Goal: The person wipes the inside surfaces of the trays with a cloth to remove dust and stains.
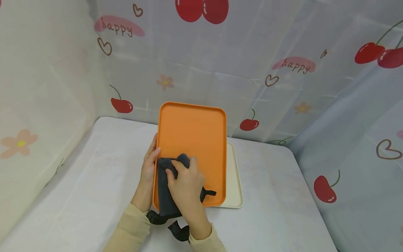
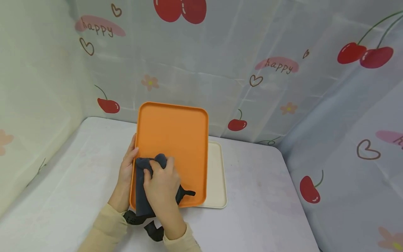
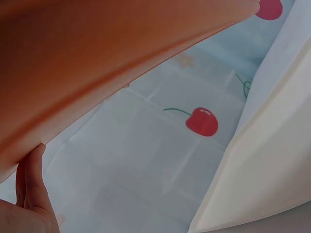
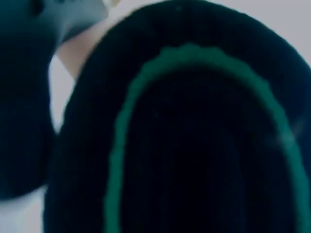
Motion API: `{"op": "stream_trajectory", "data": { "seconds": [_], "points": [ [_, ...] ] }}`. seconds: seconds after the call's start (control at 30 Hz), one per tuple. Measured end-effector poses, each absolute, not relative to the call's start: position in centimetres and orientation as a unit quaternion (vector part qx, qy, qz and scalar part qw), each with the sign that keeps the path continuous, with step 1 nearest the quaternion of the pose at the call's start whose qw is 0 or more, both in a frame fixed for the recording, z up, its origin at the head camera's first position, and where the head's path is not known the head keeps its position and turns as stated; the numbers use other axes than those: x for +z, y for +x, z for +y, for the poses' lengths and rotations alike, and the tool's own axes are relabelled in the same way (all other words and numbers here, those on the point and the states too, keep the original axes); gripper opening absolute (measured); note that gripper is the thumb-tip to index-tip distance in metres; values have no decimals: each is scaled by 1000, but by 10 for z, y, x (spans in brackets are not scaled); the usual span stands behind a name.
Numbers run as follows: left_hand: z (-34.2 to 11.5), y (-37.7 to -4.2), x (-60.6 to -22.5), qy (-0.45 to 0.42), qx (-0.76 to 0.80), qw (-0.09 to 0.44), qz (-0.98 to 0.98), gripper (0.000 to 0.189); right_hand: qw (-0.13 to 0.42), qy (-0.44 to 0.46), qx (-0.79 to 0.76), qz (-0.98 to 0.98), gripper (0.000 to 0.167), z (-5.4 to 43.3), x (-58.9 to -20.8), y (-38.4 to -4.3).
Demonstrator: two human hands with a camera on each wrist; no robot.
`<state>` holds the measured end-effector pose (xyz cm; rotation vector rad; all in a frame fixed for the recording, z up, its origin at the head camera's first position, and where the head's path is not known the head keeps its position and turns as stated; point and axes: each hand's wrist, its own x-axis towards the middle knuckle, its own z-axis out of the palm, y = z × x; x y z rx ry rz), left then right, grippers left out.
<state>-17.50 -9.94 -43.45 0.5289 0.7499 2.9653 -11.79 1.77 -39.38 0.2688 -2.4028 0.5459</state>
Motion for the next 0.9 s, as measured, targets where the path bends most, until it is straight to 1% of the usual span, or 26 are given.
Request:
{"op": "stream_trajectory", "data": {
  "seconds": [0.13,0.3,0.67,0.9],
  "points": [
    [-100,-175,-437,166,950,13,263,48,327,122,197,-916,27,11,-391,-115],
    [-99,-175,-436,174,952,9,251,46,326,119,189,-919,26,9,-389,-114],
    [-98,-173,-433,176,953,30,246,48,327,116,189,-919,26,10,-389,-113],
    [-100,-176,-437,183,949,21,256,48,321,123,205,-916,27,17,-391,-115]
  ]
}}
